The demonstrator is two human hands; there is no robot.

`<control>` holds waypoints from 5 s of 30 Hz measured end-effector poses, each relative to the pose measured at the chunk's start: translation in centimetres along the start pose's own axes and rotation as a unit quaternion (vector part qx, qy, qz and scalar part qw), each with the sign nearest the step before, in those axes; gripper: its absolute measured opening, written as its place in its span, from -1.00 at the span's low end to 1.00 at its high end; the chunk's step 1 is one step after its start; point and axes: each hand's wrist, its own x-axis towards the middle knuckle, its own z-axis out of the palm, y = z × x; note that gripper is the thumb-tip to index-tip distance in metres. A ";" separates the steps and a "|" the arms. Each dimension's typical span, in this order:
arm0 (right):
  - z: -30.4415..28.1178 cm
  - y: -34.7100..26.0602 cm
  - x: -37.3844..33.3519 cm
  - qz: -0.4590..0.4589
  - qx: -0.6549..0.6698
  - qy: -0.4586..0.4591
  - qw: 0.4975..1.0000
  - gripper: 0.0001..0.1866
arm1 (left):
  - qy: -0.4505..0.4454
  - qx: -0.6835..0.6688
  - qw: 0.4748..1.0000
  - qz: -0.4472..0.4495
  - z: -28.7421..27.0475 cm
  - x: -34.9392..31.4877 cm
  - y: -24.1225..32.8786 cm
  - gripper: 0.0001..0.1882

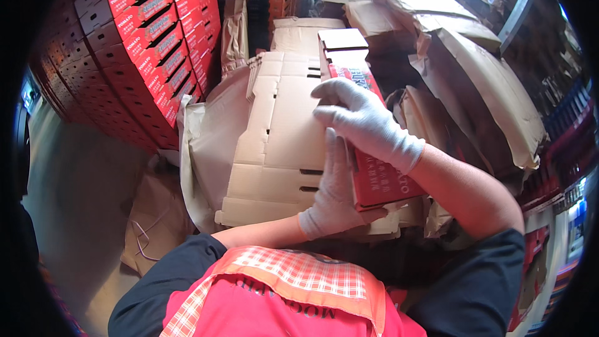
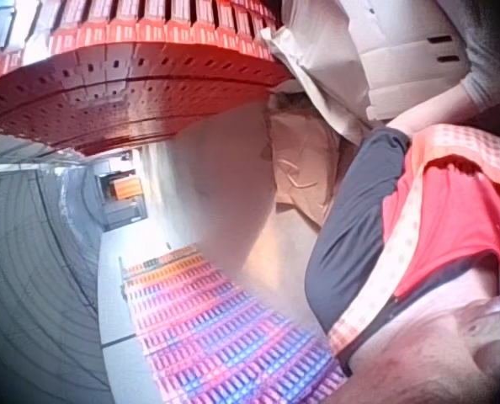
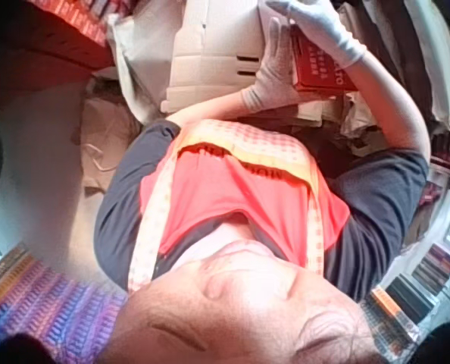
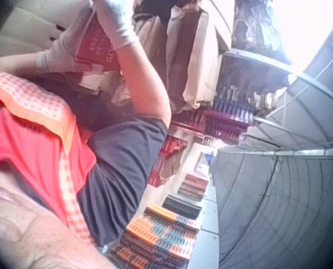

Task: The person folds flat cardboard sheets into red rectangular boxes, tucks flaps to form the structure, and stacks the completed boxes. The person repeats this process multiple times in a warehouse setting.

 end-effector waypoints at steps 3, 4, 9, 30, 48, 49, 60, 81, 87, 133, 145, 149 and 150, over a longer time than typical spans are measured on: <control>-1.4 -1.2 -0.2 0.039 0.090 0.036 0.995 -0.69 | -0.012 0.070 0.993 0.090 -5.6 -0.3 -1.4 0.30; -1.8 -1.1 -0.6 0.001 0.090 0.029 0.996 -0.66 | 0.013 0.099 0.988 0.119 -7.5 -0.6 -2.0 0.24; 1.3 4.3 -3.1 0.003 -0.146 -0.115 0.983 -0.29 | -0.055 0.354 0.933 0.046 -19.6 -6.0 -5.1 0.04; 14.3 3.1 -33.0 0.241 -0.454 0.383 0.768 -0.05 | -0.385 -0.270 0.848 -0.245 -8.6 -18.2 -7.0 -0.47; 17.5 18.0 -65.6 0.577 -0.325 0.366 0.654 -0.01 | -0.722 -0.075 0.573 0.380 27.6 -44.6 1.6 -0.48; 17.7 19.0 -65.9 0.593 -0.341 0.345 0.643 -0.01 | -0.713 -0.088 0.592 0.365 27.8 -44.9 1.8 -0.50; 16.8 18.8 -64.2 0.626 -0.311 0.231 0.676 -0.07 | -0.685 -0.223 0.687 0.094 10.8 -38.0 4.4 -0.45; 0.8 34.1 -2.4 0.404 -0.332 0.313 0.793 -0.09 | 0.062 0.041 0.827 -0.557 -20.5 -4.1 -29.6 -0.09; -1.7 32.1 -4.6 0.394 -0.303 0.274 0.823 -0.13 | 0.062 -0.104 0.863 -0.490 -23.4 -2.9 -25.7 -0.47; -0.4 12.8 -12.9 0.176 -0.201 -0.558 0.786 -0.60 | -0.750 0.072 0.582 -0.305 -15.6 -2.5 -1.5 -0.46; 0.8 27.7 -10.9 0.196 0.348 0.267 0.877 -0.33 | 0.161 -0.381 0.797 -0.441 -12.2 -10.6 -14.7 -0.30; -3.6 25.1 -9.7 0.241 0.414 0.176 0.860 -0.36 | 0.224 -0.448 0.730 -0.466 -10.3 -9.6 -13.2 -0.21; -4.9 23.2 -9.4 0.190 0.405 0.159 0.880 -0.34 | 0.263 -0.448 0.721 -0.458 -9.6 -9.5 -12.3 -0.35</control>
